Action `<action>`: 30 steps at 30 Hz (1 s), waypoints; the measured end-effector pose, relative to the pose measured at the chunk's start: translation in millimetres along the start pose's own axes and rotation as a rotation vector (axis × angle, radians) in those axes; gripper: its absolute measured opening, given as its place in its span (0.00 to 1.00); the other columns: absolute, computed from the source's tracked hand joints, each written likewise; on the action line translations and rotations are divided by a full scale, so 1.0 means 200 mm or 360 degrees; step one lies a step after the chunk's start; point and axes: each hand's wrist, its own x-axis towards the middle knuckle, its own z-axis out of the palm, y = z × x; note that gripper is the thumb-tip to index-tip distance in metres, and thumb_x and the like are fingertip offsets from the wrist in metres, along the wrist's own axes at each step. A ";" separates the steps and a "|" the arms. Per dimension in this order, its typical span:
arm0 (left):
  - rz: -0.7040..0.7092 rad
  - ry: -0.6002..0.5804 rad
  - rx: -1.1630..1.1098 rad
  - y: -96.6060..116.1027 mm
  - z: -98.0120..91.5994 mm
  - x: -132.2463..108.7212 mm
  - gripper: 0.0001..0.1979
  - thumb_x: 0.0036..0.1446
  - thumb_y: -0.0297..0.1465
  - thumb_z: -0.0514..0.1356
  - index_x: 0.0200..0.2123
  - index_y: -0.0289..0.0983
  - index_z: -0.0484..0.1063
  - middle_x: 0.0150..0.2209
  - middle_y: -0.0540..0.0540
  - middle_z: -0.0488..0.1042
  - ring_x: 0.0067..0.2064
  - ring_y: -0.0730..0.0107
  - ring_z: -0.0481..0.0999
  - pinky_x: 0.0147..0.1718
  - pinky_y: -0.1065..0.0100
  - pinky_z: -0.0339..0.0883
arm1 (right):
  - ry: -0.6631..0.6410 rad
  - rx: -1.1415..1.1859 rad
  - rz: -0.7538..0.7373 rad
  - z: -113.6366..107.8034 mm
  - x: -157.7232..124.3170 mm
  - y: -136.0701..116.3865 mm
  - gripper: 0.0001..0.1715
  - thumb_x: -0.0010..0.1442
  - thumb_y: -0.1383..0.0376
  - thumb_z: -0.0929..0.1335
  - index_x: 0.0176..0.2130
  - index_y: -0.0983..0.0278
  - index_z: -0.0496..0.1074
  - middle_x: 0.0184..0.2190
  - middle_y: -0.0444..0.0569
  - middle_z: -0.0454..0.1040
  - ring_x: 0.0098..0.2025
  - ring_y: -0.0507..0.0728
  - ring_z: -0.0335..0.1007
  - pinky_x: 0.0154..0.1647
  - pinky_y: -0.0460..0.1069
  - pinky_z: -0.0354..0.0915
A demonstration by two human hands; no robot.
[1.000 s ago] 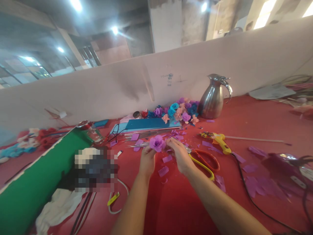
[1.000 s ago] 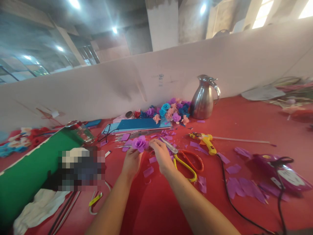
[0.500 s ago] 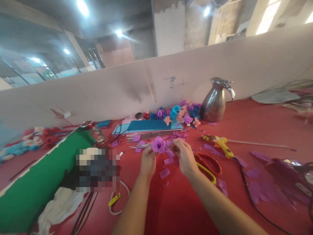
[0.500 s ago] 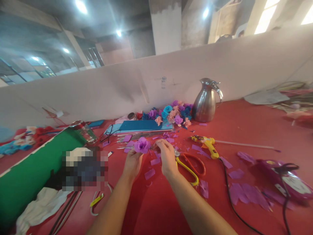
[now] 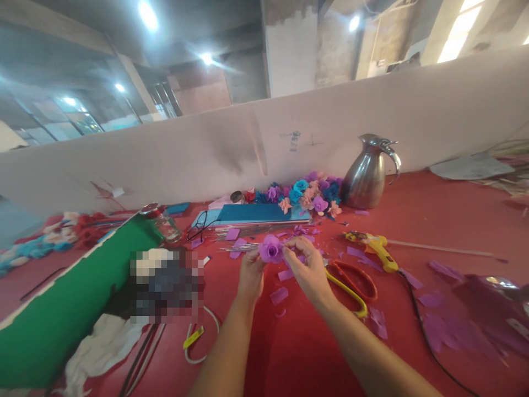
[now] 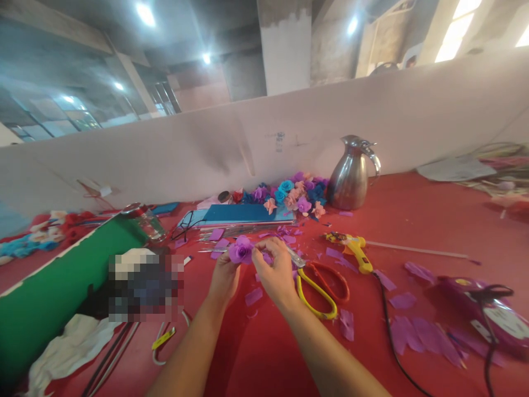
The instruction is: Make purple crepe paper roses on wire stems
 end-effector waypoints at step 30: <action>-0.0077 0.0104 -0.0194 -0.04 -0.01 0.01 0.04 0.43 0.29 0.68 0.26 0.37 0.77 0.30 0.49 0.77 0.36 0.69 0.73 0.48 0.62 0.62 | -0.0035 0.0518 0.0395 0.02 -0.02 0.00 0.10 0.53 0.58 0.65 0.25 0.62 0.67 0.22 0.42 0.66 0.28 0.53 0.62 0.30 0.46 0.58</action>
